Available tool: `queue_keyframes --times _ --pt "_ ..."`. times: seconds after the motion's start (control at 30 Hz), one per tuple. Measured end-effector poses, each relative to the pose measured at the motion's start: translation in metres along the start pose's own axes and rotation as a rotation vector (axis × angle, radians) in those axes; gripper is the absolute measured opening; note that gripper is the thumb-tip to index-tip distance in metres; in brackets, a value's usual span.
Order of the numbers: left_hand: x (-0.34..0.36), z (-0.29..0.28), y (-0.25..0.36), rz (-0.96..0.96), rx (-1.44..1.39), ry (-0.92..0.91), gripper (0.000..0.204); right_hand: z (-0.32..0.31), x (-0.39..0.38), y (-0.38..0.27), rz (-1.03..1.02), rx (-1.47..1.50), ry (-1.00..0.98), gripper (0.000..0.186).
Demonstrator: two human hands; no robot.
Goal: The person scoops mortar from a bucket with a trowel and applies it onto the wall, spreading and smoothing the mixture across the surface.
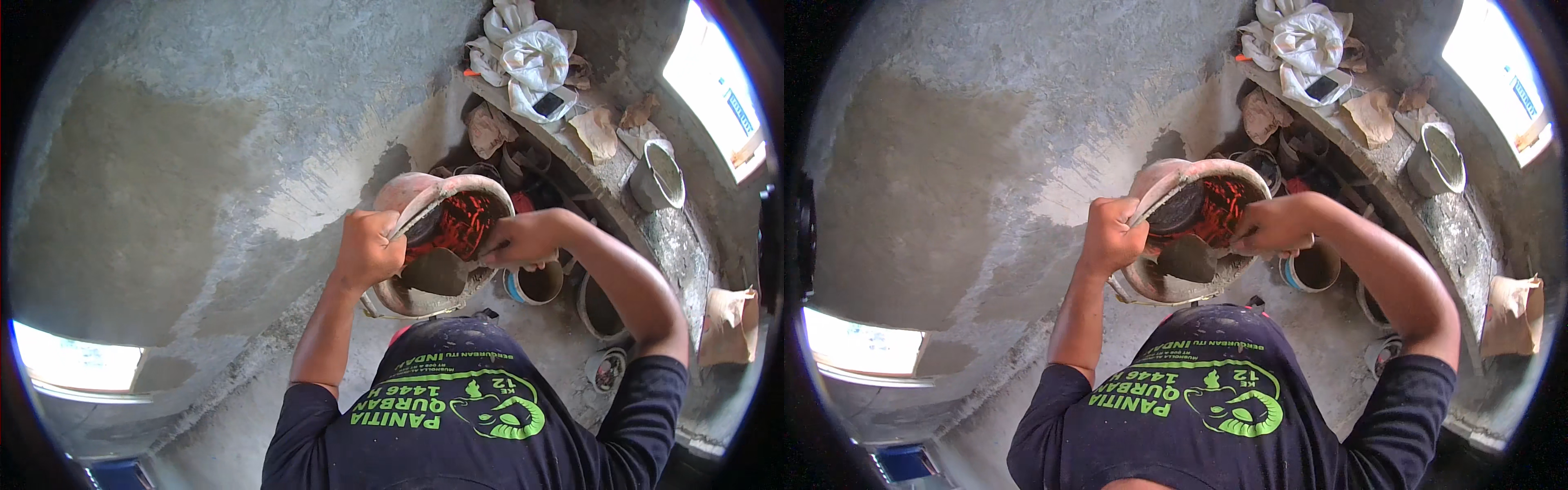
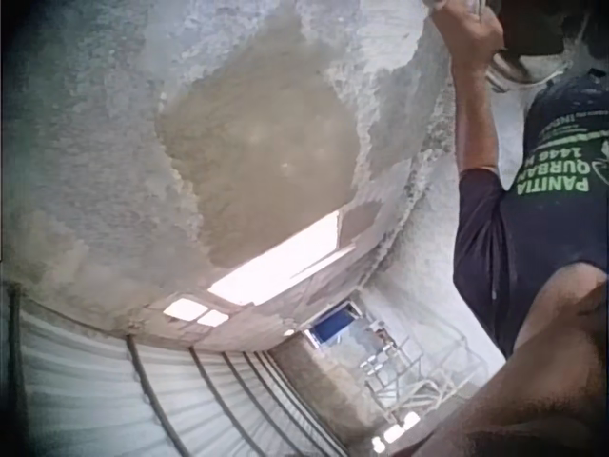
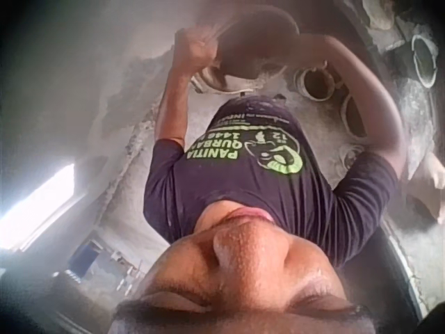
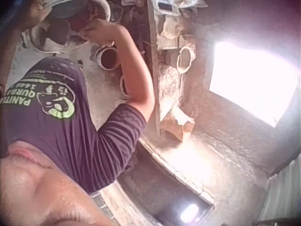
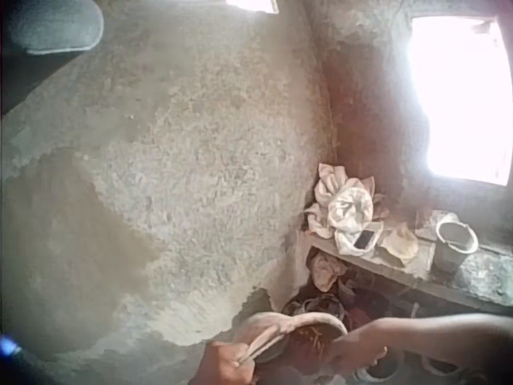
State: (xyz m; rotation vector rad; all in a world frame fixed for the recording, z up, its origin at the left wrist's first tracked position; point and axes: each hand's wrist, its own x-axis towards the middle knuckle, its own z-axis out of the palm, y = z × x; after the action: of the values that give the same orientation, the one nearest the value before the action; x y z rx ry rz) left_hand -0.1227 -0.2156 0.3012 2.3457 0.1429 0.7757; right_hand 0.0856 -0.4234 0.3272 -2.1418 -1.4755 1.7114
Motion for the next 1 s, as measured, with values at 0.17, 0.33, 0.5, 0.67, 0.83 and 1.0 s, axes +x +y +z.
queue_keyframes --times 0.17,0.33,0.5,0.67,0.83,1.0 --pt "-0.006 0.008 -0.020 -0.213 -0.096 0.024 0.023 0.020 -0.018 0.080 -0.239 0.690 -0.019 0.036" --pt "-0.021 0.019 -0.047 -0.471 -0.360 0.256 0.022 0.046 -0.036 0.127 -0.355 1.119 0.000 0.035" --pt "-0.058 0.037 -0.085 -0.610 -0.249 0.339 0.011 0.078 -0.017 0.150 -0.527 1.308 0.012 0.035" --pt "-0.061 0.034 -0.111 -0.691 0.017 0.250 0.006 0.109 0.028 0.150 -0.492 1.393 0.133 0.043" --pt "-0.068 0.058 -0.189 -0.808 0.001 0.114 0.012 0.153 0.097 0.117 -0.542 1.523 0.343 0.043" --pt "-0.142 0.109 -0.321 -1.094 -0.447 -0.044 0.013 0.179 0.191 0.056 -0.515 1.686 0.467 0.041"
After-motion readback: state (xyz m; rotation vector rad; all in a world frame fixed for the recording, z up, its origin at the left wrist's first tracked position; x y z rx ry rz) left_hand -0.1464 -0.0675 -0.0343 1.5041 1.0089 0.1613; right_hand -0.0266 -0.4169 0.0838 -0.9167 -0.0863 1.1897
